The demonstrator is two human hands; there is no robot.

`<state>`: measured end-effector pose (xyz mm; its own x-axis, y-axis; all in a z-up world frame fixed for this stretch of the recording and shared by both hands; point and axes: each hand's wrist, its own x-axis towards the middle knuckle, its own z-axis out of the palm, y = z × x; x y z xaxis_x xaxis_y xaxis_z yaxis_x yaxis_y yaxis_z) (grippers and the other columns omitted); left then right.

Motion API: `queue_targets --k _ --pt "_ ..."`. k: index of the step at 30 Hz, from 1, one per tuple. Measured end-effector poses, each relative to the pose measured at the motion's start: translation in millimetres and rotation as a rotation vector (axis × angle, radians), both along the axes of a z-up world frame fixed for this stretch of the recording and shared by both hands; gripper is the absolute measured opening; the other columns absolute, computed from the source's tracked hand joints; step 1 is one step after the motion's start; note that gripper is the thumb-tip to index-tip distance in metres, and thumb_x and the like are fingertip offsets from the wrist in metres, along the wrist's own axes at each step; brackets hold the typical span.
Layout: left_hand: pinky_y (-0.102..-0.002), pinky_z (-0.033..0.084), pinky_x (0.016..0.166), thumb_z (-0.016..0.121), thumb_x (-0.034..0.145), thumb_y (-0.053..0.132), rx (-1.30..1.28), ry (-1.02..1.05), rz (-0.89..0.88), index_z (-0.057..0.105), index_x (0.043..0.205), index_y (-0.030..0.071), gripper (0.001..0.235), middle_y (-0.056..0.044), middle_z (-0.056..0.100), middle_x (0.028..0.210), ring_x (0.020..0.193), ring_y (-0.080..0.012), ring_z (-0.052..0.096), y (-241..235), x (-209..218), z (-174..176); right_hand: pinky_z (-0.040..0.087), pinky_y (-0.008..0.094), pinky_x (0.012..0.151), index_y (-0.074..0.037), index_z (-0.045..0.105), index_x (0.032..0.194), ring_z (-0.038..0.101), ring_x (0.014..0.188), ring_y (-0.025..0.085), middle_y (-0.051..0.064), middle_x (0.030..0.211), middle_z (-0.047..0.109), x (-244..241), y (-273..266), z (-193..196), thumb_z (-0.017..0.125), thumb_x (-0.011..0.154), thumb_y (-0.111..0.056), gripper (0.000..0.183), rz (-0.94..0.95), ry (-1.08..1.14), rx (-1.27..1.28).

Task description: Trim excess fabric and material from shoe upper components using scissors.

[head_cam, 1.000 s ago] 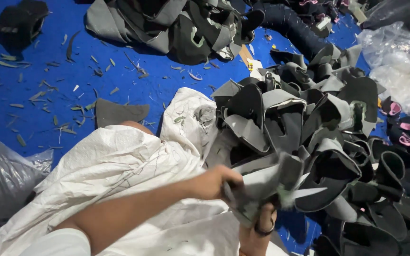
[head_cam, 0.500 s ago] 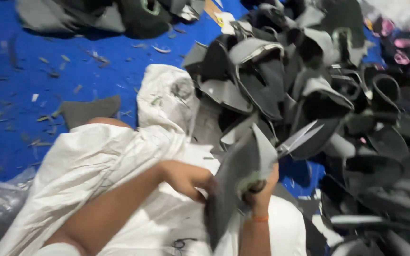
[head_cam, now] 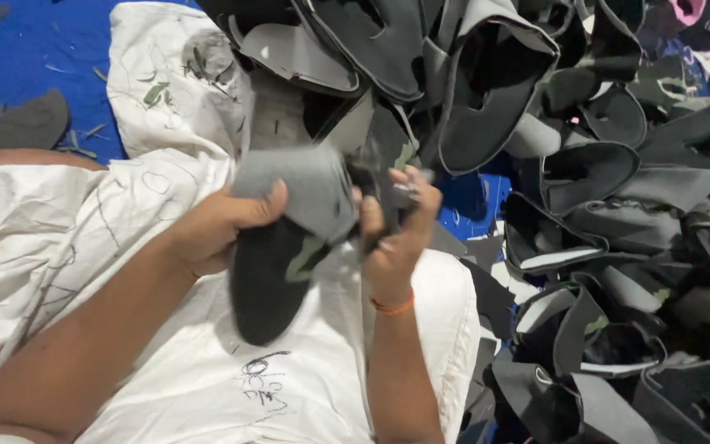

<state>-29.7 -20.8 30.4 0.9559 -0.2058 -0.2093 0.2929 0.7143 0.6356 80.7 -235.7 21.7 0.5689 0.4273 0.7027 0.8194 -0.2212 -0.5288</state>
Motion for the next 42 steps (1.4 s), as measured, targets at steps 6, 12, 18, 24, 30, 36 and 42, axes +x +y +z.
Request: queue_targets --k 6,12,18,24,30,36,42 --pt "-0.044 0.045 0.119 0.055 0.106 0.039 -0.156 -0.437 0.401 0.040 0.155 -0.002 0.066 -0.015 0.052 0.153 0.141 -0.0258 0.054 15 -4 40 0.055 0.045 0.095 0.001 0.049 0.126 0.063 0.103 0.028 0.014 0.117 0.061 -15 -11 0 0.070 0.101 -0.038 0.050 0.597 1.067 0.814" --pt "-0.046 0.038 0.124 0.050 0.105 0.042 -0.374 -0.395 0.517 0.035 0.158 0.001 0.069 -0.012 0.047 0.159 0.147 -0.0267 0.046 11 -4 31 0.057 0.044 0.071 0.007 0.050 0.135 0.066 0.080 0.029 0.014 0.086 0.064 -63 11 18 0.059 0.091 -0.077 0.095 1.212 1.497 0.291" --pt "-0.049 0.037 0.124 0.056 0.103 0.038 -0.610 -0.433 0.438 0.033 0.162 0.017 0.066 -0.011 0.043 0.161 0.149 -0.0271 0.044 -2 -6 36 0.055 0.038 0.060 0.007 0.051 0.131 0.062 0.073 0.023 0.011 0.080 0.059 -61 9 -13 0.059 0.085 -0.078 0.097 1.278 1.655 0.342" --pt "-0.050 0.035 0.125 0.056 0.105 0.036 -0.609 -0.461 0.400 0.028 0.165 0.019 0.068 -0.015 0.040 0.162 0.148 -0.0305 0.043 9 -7 32 0.051 0.032 0.055 0.007 0.055 0.125 0.057 0.063 0.018 0.008 0.075 0.056 -64 8 -8 0.059 0.089 -0.076 0.090 1.216 1.599 0.390" --pt "-0.050 0.035 0.125 0.053 0.106 0.036 -0.548 -0.505 0.356 0.024 0.166 0.018 0.069 -0.015 0.039 0.164 0.150 -0.0298 0.041 16 -8 33 0.048 0.027 0.046 0.008 0.057 0.119 0.051 0.051 0.011 0.003 0.065 0.051 -61 -4 -25 0.069 0.092 -0.066 0.080 1.174 1.549 0.429" --pt "-0.051 0.035 0.126 0.053 0.104 0.037 -0.440 -0.468 0.392 0.026 0.163 0.012 0.070 -0.018 0.041 0.162 0.150 -0.0306 0.041 15 -5 29 0.050 0.030 0.050 0.004 0.056 0.121 0.052 0.055 0.015 0.004 0.070 0.054 -64 15 -1 0.076 0.090 -0.058 0.072 1.112 1.489 0.401" --pt "-0.051 0.039 0.121 0.050 0.106 0.036 -0.469 -0.409 0.393 0.035 0.158 0.004 0.063 -0.018 0.050 0.154 0.142 -0.0321 0.049 16 -5 17 0.055 0.035 0.062 0.004 0.056 0.121 0.056 0.059 0.020 0.007 0.071 0.057 -65 14 -6 0.070 0.085 -0.069 0.082 1.276 1.607 0.382"
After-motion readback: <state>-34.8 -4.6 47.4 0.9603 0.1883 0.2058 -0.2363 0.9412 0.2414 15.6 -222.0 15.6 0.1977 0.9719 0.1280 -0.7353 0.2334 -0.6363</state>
